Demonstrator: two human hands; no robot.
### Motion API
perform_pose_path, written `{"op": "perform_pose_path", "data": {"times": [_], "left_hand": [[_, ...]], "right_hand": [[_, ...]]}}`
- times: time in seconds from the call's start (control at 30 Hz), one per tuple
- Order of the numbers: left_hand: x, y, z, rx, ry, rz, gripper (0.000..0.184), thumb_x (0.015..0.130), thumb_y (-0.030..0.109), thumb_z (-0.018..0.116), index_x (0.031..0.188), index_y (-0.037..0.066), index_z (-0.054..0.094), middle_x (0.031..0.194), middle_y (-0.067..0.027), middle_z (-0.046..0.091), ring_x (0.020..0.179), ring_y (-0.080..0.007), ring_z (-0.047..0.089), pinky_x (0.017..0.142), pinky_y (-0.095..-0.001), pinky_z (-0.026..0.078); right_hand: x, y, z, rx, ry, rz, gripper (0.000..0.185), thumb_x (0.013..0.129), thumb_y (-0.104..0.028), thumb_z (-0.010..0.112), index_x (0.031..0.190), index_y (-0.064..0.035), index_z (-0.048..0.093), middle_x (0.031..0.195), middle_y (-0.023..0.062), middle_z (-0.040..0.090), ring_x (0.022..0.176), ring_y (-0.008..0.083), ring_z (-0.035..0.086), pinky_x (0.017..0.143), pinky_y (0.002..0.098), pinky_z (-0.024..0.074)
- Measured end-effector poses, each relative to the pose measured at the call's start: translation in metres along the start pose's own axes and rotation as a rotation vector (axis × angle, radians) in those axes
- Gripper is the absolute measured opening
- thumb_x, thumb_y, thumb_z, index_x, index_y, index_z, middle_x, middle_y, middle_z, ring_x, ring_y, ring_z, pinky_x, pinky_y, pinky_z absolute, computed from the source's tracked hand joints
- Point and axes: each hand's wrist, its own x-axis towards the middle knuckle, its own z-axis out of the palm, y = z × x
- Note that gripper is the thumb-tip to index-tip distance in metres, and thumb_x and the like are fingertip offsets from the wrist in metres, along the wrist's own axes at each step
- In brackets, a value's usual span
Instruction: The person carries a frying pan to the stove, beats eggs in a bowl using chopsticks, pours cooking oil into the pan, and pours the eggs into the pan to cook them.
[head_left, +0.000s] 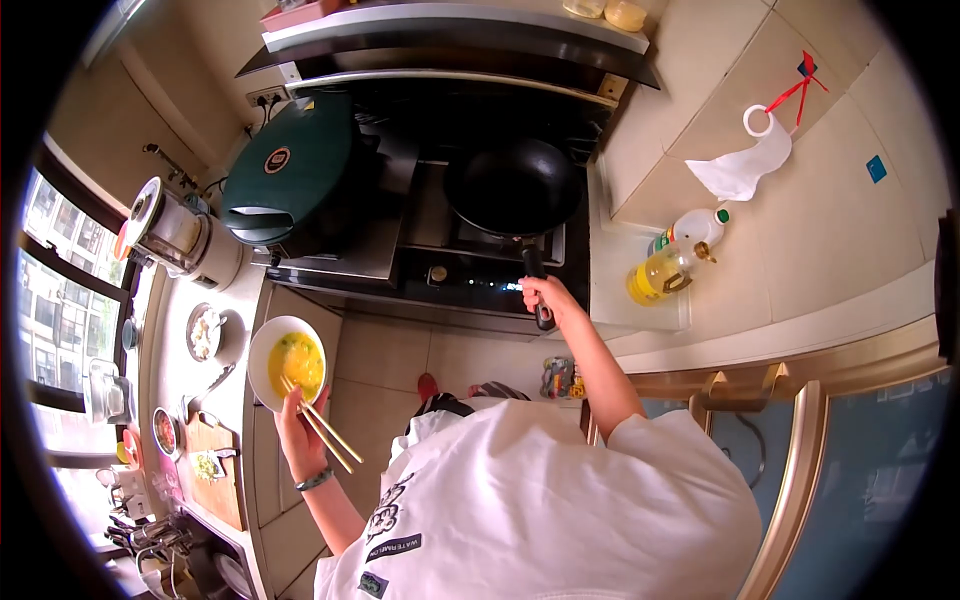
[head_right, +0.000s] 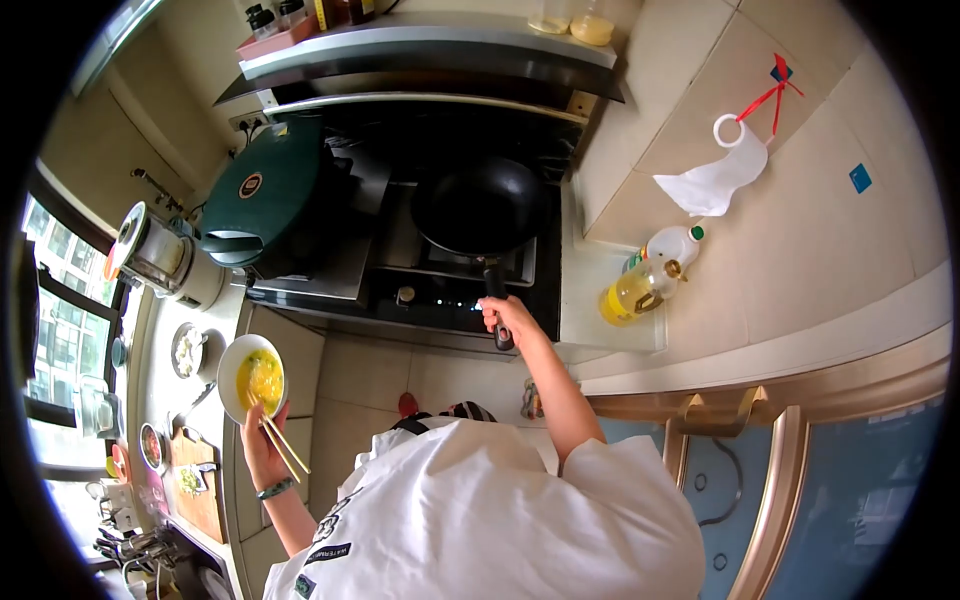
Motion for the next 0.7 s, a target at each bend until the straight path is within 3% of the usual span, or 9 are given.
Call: {"op": "perform_pose_path", "data": {"times": [0.27,0.4,0.7], "left_hand": [[0.011,0.003,0.009,0.006,0.002,-0.008,0.047,0.085,0.006,0.060,0.127,-0.004,0.043,0.120,-0.0151,0.053,0.105,-0.0256,0.059,0.089,-0.0427,0.055],[0.014,0.002,0.007,0.010,-0.016,-0.003,0.046,0.085,0.006,0.060,0.127,-0.004,0.043,0.117,-0.0147,0.055,0.104,-0.0250,0.059,0.088,-0.0418,0.055],[0.012,-0.002,0.000,-0.007,-0.014,0.010,0.047,0.084,0.006,0.061,0.127,-0.002,0.043,0.118,-0.0144,0.054,0.104,-0.0253,0.059,0.088,-0.0427,0.055]], "right_hand": [[-0.003,0.008,-0.022,0.316,-0.173,0.017,0.014,0.086,-0.010,0.060,0.082,-0.0118,0.047,0.059,-0.0062,0.044,0.046,0.0033,0.040,0.044,0.0214,0.0326],[-0.017,0.032,-0.020,0.282,-0.146,-0.064,0.017,0.084,-0.008,0.063,0.087,-0.0092,0.047,0.061,-0.0033,0.046,0.046,0.0062,0.044,0.044,0.0239,0.0344],[-0.052,0.071,0.001,0.082,-0.114,-0.104,0.016,0.083,-0.007,0.062,0.082,-0.0083,0.047,0.057,-0.0004,0.046,0.045,0.0078,0.043,0.044,0.0252,0.0365]]}}
